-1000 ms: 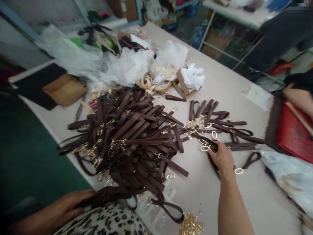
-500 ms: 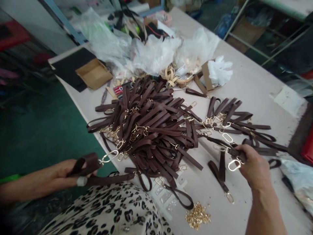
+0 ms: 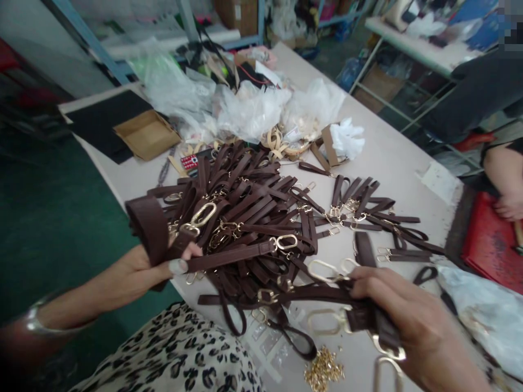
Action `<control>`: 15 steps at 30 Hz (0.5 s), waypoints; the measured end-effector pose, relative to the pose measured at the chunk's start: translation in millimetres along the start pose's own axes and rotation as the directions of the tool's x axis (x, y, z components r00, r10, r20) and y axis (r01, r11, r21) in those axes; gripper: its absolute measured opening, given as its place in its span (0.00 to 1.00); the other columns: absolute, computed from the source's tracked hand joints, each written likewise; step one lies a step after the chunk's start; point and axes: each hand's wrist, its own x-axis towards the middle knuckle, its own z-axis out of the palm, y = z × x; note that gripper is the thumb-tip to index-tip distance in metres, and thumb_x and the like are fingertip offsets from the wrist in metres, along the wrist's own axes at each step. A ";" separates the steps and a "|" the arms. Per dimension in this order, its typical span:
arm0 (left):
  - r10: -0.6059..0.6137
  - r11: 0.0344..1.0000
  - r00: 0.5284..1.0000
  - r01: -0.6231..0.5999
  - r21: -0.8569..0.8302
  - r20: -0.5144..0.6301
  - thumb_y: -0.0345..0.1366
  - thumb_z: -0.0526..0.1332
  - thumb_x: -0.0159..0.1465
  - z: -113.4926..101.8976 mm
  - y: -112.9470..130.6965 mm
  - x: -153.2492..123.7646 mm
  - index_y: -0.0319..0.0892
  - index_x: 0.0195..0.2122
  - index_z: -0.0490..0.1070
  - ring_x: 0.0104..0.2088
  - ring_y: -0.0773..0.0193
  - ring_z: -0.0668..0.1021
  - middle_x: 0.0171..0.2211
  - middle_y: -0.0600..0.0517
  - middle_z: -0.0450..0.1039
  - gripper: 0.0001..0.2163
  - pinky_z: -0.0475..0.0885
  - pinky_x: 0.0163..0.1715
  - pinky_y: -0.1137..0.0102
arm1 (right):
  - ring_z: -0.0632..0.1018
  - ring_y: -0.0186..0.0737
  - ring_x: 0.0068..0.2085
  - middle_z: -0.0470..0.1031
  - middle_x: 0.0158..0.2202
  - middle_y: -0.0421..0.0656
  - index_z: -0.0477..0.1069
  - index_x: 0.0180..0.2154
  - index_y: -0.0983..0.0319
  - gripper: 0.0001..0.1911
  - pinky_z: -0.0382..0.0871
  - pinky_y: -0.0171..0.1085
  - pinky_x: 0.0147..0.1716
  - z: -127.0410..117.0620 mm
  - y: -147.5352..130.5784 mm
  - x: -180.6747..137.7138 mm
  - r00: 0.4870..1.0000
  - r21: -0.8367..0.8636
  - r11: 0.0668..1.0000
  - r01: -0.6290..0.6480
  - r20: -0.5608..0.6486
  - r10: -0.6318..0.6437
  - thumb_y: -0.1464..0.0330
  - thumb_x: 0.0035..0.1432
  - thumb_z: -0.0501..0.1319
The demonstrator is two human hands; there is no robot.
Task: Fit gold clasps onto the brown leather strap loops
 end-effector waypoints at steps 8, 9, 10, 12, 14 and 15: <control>0.443 0.761 0.896 -0.378 0.527 0.002 0.27 0.53 0.62 92.4 -28.1 60.1 0.43 0.53 0.73 0.52 0.52 0.78 0.51 0.45 0.77 0.19 0.73 0.56 0.58 | 0.73 0.46 0.43 0.75 0.52 0.48 0.71 0.46 0.61 0.12 0.70 0.45 0.42 148.7 -39.4 78.3 0.973 -0.104 0.991 0.082 0.224 -0.057 0.75 0.62 0.56; 0.498 0.702 0.867 -0.400 0.589 -0.003 0.26 0.52 0.62 99.6 -35.1 60.1 0.42 0.56 0.71 0.54 0.51 0.77 0.54 0.44 0.75 0.22 0.72 0.57 0.57 | 0.73 0.48 0.45 0.73 0.56 0.49 0.71 0.48 0.62 0.15 0.70 0.46 0.44 158.7 -35.5 79.6 0.976 -0.131 0.990 0.060 0.214 -0.031 0.75 0.60 0.57; 0.547 0.642 0.837 -0.421 0.641 0.002 0.26 0.52 0.62 105.2 -42.0 59.1 0.42 0.60 0.67 0.55 0.51 0.76 0.56 0.43 0.73 0.25 0.72 0.57 0.57 | 0.72 0.49 0.47 0.69 0.60 0.49 0.70 0.51 0.62 0.18 0.70 0.48 0.46 163.7 -32.2 79.1 0.979 -0.139 0.990 0.037 0.202 -0.008 0.75 0.58 0.58; 0.611 0.541 0.790 -0.458 0.705 0.044 0.25 0.52 0.62 112.0 -54.0 56.5 0.43 0.67 0.59 0.59 0.50 0.73 0.62 0.42 0.68 0.30 0.71 0.58 0.57 | 0.71 0.50 0.52 0.63 0.66 0.45 0.67 0.57 0.59 0.27 0.68 0.50 0.52 160.0 -28.2 74.3 0.979 -0.089 0.996 -0.001 0.201 0.019 0.74 0.54 0.61; 0.632 0.479 0.768 -0.494 0.726 0.105 0.25 0.52 0.61 114.0 -63.4 55.4 0.42 0.71 0.51 0.63 0.50 0.70 0.66 0.42 0.62 0.35 0.70 0.60 0.58 | 0.69 0.49 0.58 0.59 0.68 0.40 0.62 0.62 0.55 0.35 0.64 0.50 0.59 144.4 -25.0 65.9 0.975 0.061 0.998 -0.034 0.220 0.020 0.73 0.52 0.61; 0.636 0.460 0.759 -0.517 0.722 0.138 0.25 0.52 0.60 113.9 -67.3 55.6 0.41 0.72 0.48 0.64 0.50 0.69 0.67 0.42 0.60 0.36 0.70 0.60 0.59 | 0.68 0.46 0.60 0.59 0.69 0.38 0.61 0.63 0.53 0.36 0.62 0.48 0.62 135.2 -21.7 60.2 0.973 0.158 0.986 -0.055 0.228 0.018 0.74 0.52 0.61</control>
